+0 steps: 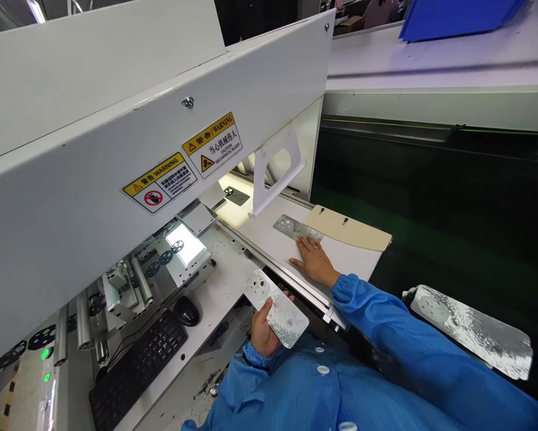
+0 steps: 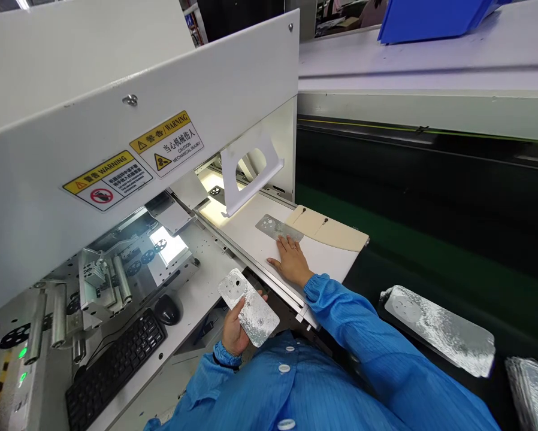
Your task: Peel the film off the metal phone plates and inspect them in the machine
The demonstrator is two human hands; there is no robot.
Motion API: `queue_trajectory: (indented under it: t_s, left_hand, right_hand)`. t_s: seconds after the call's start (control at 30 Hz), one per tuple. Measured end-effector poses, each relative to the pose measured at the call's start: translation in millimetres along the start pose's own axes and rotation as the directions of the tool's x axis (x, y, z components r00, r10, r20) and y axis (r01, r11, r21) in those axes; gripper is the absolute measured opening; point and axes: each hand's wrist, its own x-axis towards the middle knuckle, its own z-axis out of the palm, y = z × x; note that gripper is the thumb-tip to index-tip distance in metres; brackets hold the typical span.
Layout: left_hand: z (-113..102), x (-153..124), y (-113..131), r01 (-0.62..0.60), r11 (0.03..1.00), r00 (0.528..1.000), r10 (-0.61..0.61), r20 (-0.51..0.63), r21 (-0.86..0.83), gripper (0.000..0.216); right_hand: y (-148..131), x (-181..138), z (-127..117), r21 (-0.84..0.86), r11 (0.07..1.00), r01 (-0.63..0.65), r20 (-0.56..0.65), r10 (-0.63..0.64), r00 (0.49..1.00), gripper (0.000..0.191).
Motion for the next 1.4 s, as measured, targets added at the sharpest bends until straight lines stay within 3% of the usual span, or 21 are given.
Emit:
queue_trajectory:
  t_s: [0.17,0.23,0.3,0.37,0.43,0.57,0.7,0.77,0.87,0.97,1.07,1.23,1.4]
  left_hand:
    - [10,-5,0,0.034,0.998,0.995,-0.039,0.095,0.051,0.037]
    - [17,-8,-2,0.072,0.993,0.984,-0.086,0.157,0.094,0.037]
    - [26,-9,-8,0.105,0.985,0.976,-0.129,0.173,0.139,0.039]
    - [35,-9,-17,0.111,0.976,0.979,-0.14,0.149,0.188,0.04]
    - [44,-8,-28,0.125,0.959,0.977,-0.164,0.14,0.253,0.043]
    - [63,-6,-47,0.105,0.868,0.907,-0.284,0.312,0.486,0.065]
    - [80,-9,-57,-0.075,0.771,0.811,-0.322,0.488,0.633,0.075]
    - [83,-12,-63,-0.052,0.799,0.802,-0.324,0.502,0.599,0.07]
    - [84,-16,-75,0.087,0.855,0.82,-0.353,0.451,0.511,0.058]
    - [83,-19,-85,0.144,0.886,0.884,-0.316,0.345,0.441,0.053]
    - [86,-24,-88,0.129,0.925,0.939,-0.229,0.255,0.356,0.055]
    - [96,-31,-90,0.074,0.972,0.969,-0.123,0.215,0.224,0.056]
    - [100,-31,-98,-0.011,0.982,0.986,-0.021,0.164,0.19,0.058]
  right_hand:
    - [-8,-36,-14,0.347,0.937,0.046,-0.182,0.019,0.983,0.053]
    - [-13,-62,-21,0.535,0.845,-0.008,-0.134,0.094,0.987,0.046]
    - [-16,-90,-25,0.69,0.715,-0.11,0.0,0.152,0.988,0.043]
    - [-18,-114,-29,0.771,0.612,-0.176,0.085,0.175,0.981,0.046]
    - [-18,-132,-34,0.794,0.578,-0.187,0.075,0.213,0.974,0.056]
    - [-11,-149,-51,0.702,0.694,-0.16,-0.092,0.312,0.946,0.074]
    - [-2,-158,-68,0.523,0.841,-0.139,-0.201,0.28,0.939,0.056]
    - [3,-164,-72,0.509,0.851,-0.127,-0.203,0.262,0.943,0.051]
    - [7,-174,-73,0.55,0.827,-0.115,-0.239,0.288,0.927,0.053]
    - [11,-184,-69,0.665,0.731,-0.152,-0.201,0.371,0.906,0.066]
    - [19,-196,-65,0.788,0.587,-0.187,-0.101,0.423,0.9,0.072]
    - [28,-220,-63,0.873,0.416,-0.254,0.075,0.4,0.913,0.067]
    - [27,-235,-68,0.862,0.363,-0.353,0.19,0.415,0.89,0.053]
